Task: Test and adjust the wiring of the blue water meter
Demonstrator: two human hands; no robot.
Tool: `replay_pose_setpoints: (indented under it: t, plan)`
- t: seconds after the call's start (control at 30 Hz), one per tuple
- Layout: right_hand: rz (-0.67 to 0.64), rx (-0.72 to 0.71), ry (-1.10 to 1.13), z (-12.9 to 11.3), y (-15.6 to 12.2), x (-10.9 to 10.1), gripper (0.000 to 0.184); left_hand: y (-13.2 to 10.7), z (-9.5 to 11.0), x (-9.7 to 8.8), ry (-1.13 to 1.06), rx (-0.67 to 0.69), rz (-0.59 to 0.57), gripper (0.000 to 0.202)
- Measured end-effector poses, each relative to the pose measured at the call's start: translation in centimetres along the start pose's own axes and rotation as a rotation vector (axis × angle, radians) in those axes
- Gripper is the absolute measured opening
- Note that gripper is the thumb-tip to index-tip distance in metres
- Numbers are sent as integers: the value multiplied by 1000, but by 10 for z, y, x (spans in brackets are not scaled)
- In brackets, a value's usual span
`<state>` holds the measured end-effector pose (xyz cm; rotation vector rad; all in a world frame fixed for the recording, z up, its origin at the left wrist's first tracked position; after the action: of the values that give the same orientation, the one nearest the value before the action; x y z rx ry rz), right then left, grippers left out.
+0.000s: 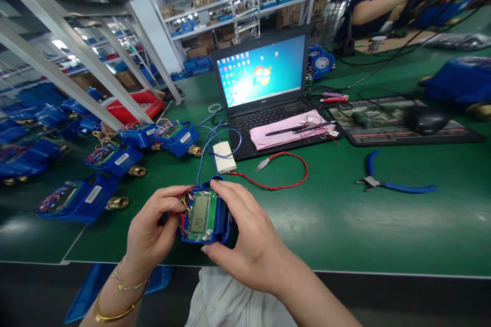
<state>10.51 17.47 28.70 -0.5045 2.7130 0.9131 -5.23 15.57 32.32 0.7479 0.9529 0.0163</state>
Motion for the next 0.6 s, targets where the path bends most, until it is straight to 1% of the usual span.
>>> replay_pose_setpoints:
  t: [0.3, 0.43, 0.6]
  plan:
    - [-2, -31, -1, -3, 0, 0, 69, -4, -8, 0, -102, -72, 108, 18]
    - [5, -41, -16, -3, -1, 0, 70, -6, -12, 0, -160, -144, 141, 16]
    - [22, -48, -26, -3, -1, 0, 70, -7, -14, -1, -218, -192, 216, 13]
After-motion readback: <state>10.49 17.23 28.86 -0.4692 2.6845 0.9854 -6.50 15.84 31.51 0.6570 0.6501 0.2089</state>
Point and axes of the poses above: each hand's wrist, its own y-axis towards the middle knuckle, its own x-axis out of the palm, z = x × y, the point moved 7 cm from there along y, towards the middle knuckle, and after that the axes turned 8 degrees about y, right-handed, at the moved point
